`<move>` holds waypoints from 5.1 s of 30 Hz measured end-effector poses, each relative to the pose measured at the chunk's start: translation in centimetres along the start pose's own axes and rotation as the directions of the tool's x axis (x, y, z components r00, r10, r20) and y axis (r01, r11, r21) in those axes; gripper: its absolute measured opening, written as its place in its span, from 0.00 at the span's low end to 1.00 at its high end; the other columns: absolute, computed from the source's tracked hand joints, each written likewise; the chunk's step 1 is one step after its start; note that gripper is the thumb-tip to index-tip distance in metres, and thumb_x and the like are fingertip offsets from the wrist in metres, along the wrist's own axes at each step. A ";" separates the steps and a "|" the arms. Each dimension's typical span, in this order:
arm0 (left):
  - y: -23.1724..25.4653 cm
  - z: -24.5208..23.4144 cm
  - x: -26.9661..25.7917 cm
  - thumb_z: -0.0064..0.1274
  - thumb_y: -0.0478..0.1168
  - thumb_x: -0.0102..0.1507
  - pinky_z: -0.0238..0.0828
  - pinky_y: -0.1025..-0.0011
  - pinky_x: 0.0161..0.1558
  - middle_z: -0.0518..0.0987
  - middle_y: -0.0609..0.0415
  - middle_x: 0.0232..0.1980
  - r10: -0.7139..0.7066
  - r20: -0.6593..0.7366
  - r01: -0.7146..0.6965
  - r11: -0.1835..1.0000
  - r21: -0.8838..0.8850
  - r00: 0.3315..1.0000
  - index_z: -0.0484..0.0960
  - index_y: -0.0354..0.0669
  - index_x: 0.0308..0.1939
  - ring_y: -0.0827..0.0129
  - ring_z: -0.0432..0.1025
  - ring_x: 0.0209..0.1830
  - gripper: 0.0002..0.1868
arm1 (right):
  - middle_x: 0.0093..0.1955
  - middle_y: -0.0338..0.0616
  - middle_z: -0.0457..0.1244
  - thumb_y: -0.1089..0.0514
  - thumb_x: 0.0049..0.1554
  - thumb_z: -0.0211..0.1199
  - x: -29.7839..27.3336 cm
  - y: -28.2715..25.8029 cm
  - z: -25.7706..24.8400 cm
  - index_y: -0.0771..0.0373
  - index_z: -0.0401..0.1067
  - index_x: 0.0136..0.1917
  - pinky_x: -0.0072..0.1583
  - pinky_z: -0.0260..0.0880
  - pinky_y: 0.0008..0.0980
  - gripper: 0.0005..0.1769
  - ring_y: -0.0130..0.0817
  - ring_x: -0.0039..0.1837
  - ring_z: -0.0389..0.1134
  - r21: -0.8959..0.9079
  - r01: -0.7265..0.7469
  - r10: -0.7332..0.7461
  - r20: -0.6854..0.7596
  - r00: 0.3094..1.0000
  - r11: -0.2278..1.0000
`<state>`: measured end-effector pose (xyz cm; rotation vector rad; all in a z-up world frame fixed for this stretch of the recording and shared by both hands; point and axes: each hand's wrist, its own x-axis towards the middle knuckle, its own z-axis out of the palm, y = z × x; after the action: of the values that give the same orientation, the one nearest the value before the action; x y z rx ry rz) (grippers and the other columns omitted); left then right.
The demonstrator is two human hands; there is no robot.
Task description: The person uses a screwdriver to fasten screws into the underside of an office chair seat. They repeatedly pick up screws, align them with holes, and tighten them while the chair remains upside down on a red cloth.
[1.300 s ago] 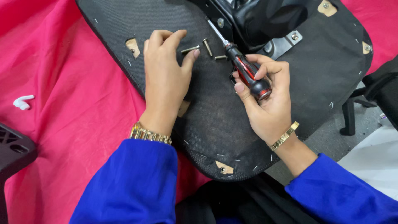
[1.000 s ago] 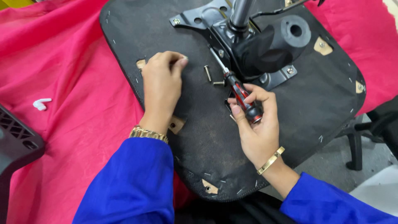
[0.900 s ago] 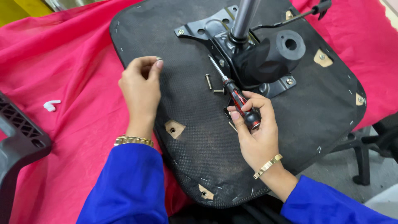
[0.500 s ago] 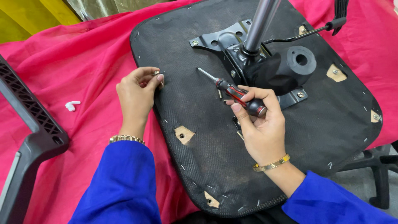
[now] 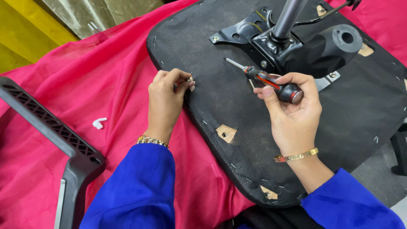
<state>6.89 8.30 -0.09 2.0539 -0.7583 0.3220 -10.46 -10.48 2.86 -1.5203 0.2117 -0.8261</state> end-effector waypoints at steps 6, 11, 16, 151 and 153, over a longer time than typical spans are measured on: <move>-0.1 -0.6 0.5 0.62 0.33 0.62 0.75 0.68 0.40 0.79 0.52 0.35 0.037 0.074 -0.034 0.999 -0.038 0.997 0.86 0.41 0.42 0.65 0.76 0.38 0.05 | 0.59 0.54 0.67 0.69 0.66 0.63 0.2 -0.7 0.6 0.67 0.62 0.58 0.62 0.80 0.34 0.12 0.38 0.58 0.75 -0.091 0.030 -0.035 -0.052 0.998 0.995; 0.7 -0.7 0.4 0.61 0.32 0.60 0.72 0.64 0.43 0.79 0.50 0.37 0.121 0.041 -0.120 0.993 -0.023 0.992 0.86 0.39 0.42 0.60 0.73 0.40 0.07 | 0.62 0.54 0.65 0.70 0.64 0.62 0.5 0.2 1.1 0.67 0.62 0.58 0.63 0.79 0.33 0.12 0.38 0.59 0.73 -0.030 0.006 -0.006 -0.020 1.000 1.000; 1.6 -0.3 0.0 0.64 0.39 0.58 0.71 0.62 0.42 0.79 0.52 0.34 0.045 -0.008 -0.044 0.998 0.045 0.999 0.86 0.38 0.39 0.59 0.73 0.37 0.09 | 0.66 0.52 0.64 0.70 0.60 0.63 1.2 2.2 2.0 0.66 0.63 0.54 0.62 0.78 0.31 0.12 0.36 0.59 0.73 -0.025 -0.034 0.035 0.031 0.999 0.999; 11.0 -3.6 6.1 0.63 0.38 0.59 0.75 0.62 0.52 0.78 0.40 0.50 0.061 -0.192 -0.109 0.962 -0.250 0.979 0.75 0.34 0.61 0.50 0.77 0.51 0.27 | 0.56 0.38 0.70 0.62 0.59 0.66 12.2 -11.0 8.7 0.60 0.73 0.65 0.54 0.73 0.24 0.20 0.23 0.55 0.71 -0.398 0.343 -0.081 0.546 0.834 0.851; 11.1 -3.6 5.9 0.65 0.38 0.57 0.76 0.61 0.51 0.80 0.40 0.50 0.071 -0.220 -0.132 0.952 -0.275 0.973 0.75 0.34 0.56 0.50 0.78 0.50 0.26 | 0.53 0.37 0.70 0.60 0.56 0.70 12.2 -10.9 8.9 0.59 0.74 0.63 0.53 0.76 0.24 0.21 0.23 0.53 0.74 -0.395 0.221 -0.009 0.472 0.881 0.892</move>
<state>4.75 4.36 12.24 1.6805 -0.7370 0.4504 -0.01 -8.94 18.24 -2.1329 -0.0571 -0.5007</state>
